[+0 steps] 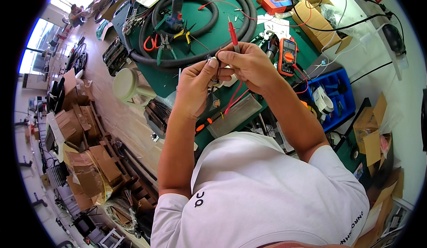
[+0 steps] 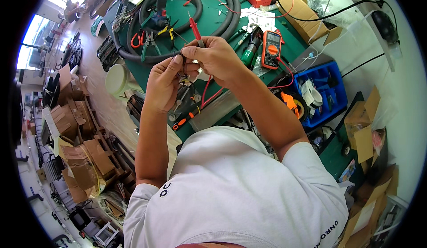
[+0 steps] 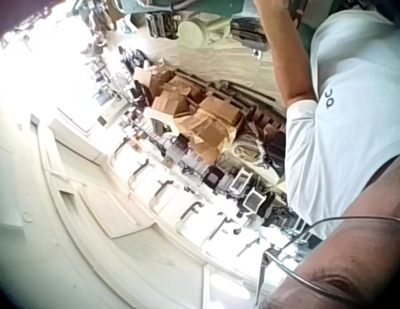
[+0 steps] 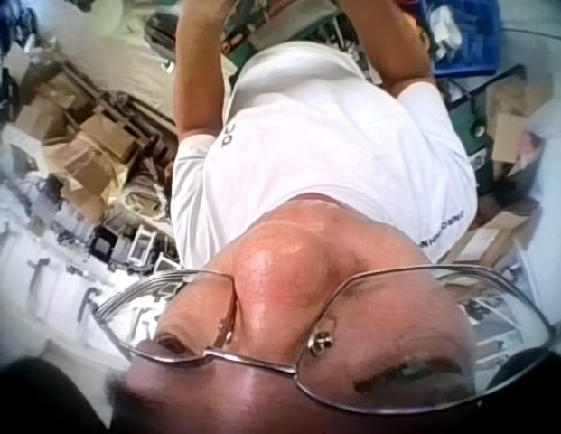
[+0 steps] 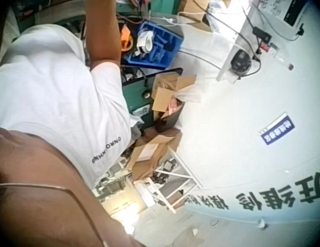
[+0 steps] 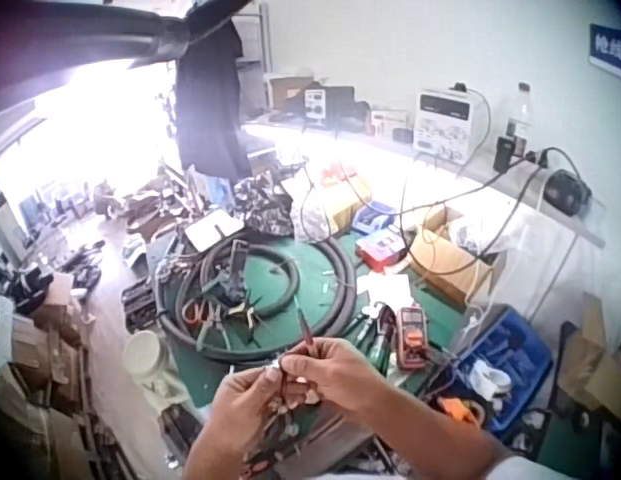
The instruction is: The person connects wires to a white plastic component at a workbench, using a multimeter to test terminals and a wire stripper to prepare the wire ends. They work with another person to position the component and secure the electrical connections.
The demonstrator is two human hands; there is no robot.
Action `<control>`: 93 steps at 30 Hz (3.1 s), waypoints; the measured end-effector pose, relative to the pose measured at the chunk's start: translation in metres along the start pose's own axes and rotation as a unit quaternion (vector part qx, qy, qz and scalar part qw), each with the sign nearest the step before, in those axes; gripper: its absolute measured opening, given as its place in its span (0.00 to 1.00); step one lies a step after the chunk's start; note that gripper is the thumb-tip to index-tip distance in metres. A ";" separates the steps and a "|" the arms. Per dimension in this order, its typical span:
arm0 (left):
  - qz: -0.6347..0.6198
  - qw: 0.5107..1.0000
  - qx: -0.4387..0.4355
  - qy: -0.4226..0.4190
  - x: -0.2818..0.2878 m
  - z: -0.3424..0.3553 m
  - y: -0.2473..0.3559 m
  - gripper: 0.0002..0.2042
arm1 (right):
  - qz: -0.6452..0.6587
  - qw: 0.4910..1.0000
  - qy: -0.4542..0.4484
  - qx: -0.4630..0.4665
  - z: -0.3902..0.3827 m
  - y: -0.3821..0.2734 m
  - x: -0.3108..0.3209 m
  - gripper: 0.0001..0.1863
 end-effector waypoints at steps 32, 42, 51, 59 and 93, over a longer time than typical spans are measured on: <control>-0.002 0.981 -0.097 0.166 -0.001 0.004 -0.004 0.14 | -0.183 0.962 0.137 -0.149 -0.018 0.106 0.089 0.12; -0.112 0.987 -0.040 0.112 0.008 0.007 0.002 0.12 | -0.629 0.715 0.173 0.252 -0.011 0.136 0.100 0.16; -0.122 0.985 -0.056 0.105 0.004 0.006 0.004 0.13 | -0.428 0.833 0.082 0.341 -0.017 0.032 0.004 0.10; -0.083 0.992 -0.058 0.081 0.003 0.003 0.004 0.12 | -0.207 0.955 -0.008 0.213 0.012 0.019 -0.006 0.14; -0.028 0.976 -0.112 0.186 0.006 0.000 0.001 0.19 | -0.012 0.998 0.001 0.064 0.019 0.009 -0.007 0.09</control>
Point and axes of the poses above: each hand's wrist, its own z-axis towards the middle knuckle, its own x-axis out of the back of the hand, y = z × x, the point moved 1 cm from there along z, towards the middle knuckle, and after that the axes turned 8 degrees about x, right-handed, at the moved point
